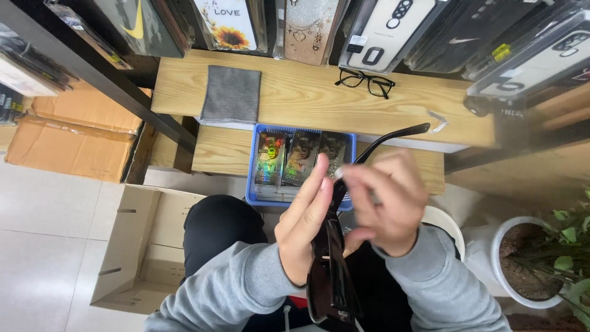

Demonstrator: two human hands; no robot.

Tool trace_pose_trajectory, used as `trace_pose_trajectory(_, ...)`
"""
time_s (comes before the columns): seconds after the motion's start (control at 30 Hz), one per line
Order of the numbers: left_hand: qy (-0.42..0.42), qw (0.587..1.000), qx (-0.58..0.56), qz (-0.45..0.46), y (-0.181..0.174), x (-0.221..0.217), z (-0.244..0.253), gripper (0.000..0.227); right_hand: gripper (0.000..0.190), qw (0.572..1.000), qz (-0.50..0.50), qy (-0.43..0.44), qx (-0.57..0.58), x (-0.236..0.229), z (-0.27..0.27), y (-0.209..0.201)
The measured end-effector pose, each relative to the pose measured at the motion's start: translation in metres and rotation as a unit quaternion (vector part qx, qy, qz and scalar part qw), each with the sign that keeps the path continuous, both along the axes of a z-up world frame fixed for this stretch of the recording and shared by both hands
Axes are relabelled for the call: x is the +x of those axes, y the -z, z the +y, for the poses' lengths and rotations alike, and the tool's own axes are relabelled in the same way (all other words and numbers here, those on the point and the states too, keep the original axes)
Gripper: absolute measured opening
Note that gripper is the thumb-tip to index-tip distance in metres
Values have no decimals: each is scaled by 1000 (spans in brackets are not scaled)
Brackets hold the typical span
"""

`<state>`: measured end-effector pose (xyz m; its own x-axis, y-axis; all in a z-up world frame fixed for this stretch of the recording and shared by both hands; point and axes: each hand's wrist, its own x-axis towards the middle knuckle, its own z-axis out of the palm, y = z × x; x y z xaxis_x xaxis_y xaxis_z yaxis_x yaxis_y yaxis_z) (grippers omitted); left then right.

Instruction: Cleaning a pair of black sunglasses using a small white cloth or tissue to remove smudges from the lenses and frame.

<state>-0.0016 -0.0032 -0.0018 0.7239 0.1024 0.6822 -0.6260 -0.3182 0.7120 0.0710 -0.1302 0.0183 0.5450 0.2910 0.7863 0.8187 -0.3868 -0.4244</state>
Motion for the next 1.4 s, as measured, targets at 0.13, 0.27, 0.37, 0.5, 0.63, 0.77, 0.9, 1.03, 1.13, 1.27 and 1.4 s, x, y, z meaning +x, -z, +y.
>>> trace_pose_trajectory(0.13,20,1000,11,1,1,0,2,77,16,1000,-15,-20,-5,-2,3,-8)
trace_pose_trajectory(0.27,-13,998,37,-58,2,-1,1,74,4,994,12,98,41,12,-12,-11)
trace_pose_trajectory(0.37,-4,995,59,-76,-7,-8,1,72,5,993,25,89,72,7,-10,-12)
trace_pose_trajectory(0.5,-55,997,41,16,-4,2,-2,80,5,983,66,117,124,9,-3,-2)
trace_pose_trajectory(0.63,-87,994,50,46,-2,9,-3,83,16,993,23,90,78,3,-4,4)
trace_pose_trajectory(0.77,-122,986,69,90,2,9,-5,79,7,997,15,-52,63,11,1,8)
trace_pose_trajectory(0.9,-76,996,28,48,-5,9,-4,60,8,998,18,-40,40,16,4,4)
trace_pose_trajectory(1.03,-42,998,3,40,-11,6,-6,40,4,999,5,-9,49,19,0,-3)
trace_pose_trajectory(1.13,-26,1000,15,2,-5,10,-7,21,5,998,11,34,42,17,-2,-4)
trace_pose_trajectory(1.27,-2,999,9,-46,-2,11,-6,10,4,998,-22,-17,47,13,0,-4)
trace_pose_trajectory(1.4,28,998,-5,-56,-3,9,-12,7,5,989,-93,89,68,21,-13,5)
